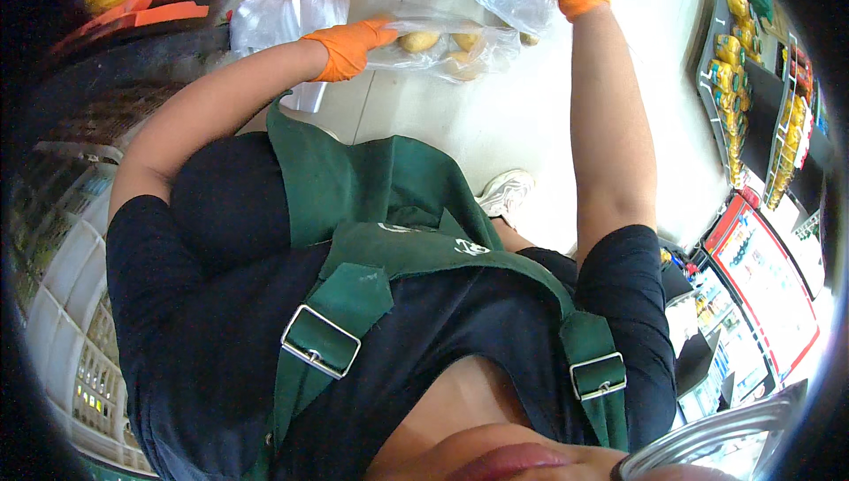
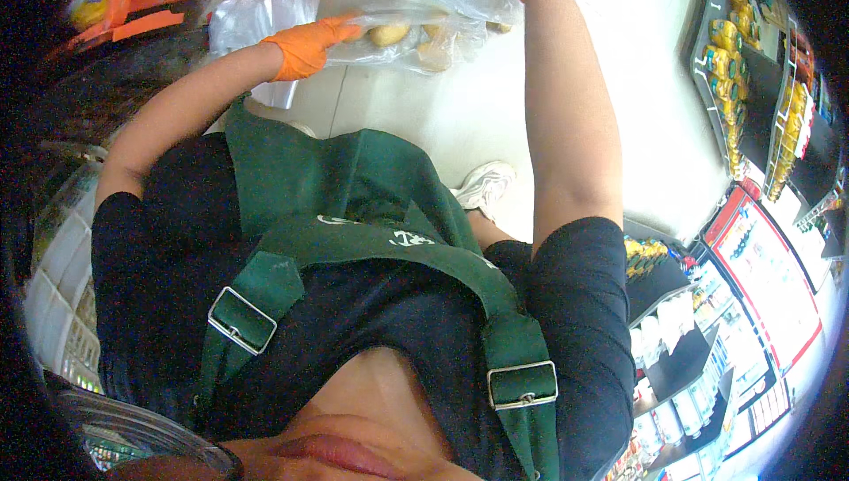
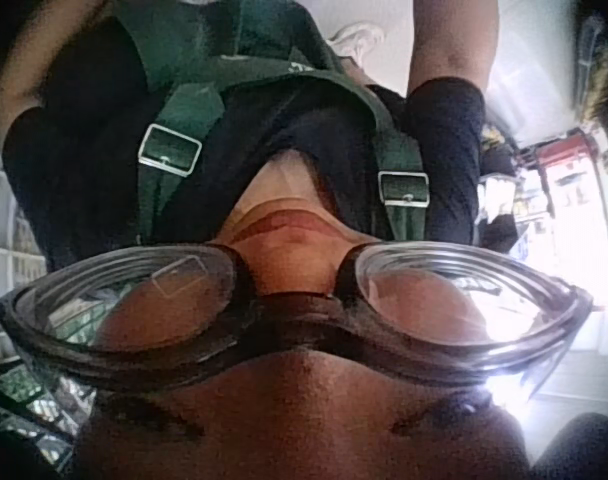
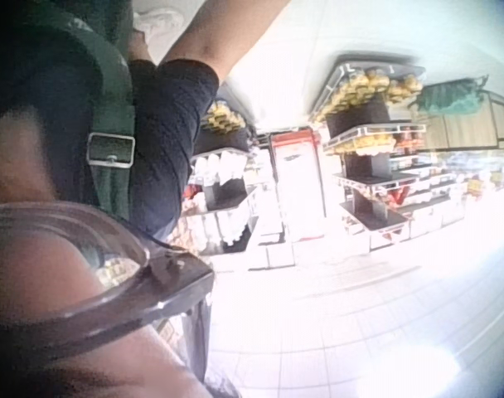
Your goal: The person repeatedly picks potatoes from a bulk bag, places them into small clear plastic bags, and ties the bags shut. The process is repeated multiple times, creating a stack of tied potato bags on the counter.
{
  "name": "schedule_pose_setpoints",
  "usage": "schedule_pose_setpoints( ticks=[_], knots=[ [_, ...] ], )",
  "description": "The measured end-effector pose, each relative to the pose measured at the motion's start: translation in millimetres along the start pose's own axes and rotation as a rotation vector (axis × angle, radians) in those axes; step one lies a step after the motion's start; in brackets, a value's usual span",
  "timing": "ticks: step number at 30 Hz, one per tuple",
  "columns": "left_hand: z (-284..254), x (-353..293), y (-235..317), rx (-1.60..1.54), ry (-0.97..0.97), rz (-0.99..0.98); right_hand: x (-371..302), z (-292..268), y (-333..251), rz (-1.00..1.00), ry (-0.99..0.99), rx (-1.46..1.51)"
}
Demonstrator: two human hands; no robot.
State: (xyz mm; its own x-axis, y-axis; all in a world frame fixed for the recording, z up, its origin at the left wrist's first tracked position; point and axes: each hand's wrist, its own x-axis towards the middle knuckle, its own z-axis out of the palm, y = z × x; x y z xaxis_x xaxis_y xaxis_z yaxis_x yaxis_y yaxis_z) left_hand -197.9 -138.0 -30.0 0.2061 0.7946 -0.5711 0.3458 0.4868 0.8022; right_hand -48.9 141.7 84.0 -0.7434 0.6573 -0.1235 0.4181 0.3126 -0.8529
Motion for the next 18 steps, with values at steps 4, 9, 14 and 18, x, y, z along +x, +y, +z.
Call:
schedule_pose_setpoints(
  ticks=[4,9,14,18],
  knots=[
    [-2,13,-1,0.265,0.156,0.172,-53,-26,-18,0.112,-0.038,1.114],
    [-8,19,5,0.091,0.252,0.276,-120,31,33,0.212,-0.507,1.276],
    [-8,5,11,-0.038,0.298,0.203,-111,82,103,0.483,-0.666,0.69],
    [-4,2,20,-0.049,0.278,0.355,-89,118,136,0.353,-0.306,0.437]
  ],
)
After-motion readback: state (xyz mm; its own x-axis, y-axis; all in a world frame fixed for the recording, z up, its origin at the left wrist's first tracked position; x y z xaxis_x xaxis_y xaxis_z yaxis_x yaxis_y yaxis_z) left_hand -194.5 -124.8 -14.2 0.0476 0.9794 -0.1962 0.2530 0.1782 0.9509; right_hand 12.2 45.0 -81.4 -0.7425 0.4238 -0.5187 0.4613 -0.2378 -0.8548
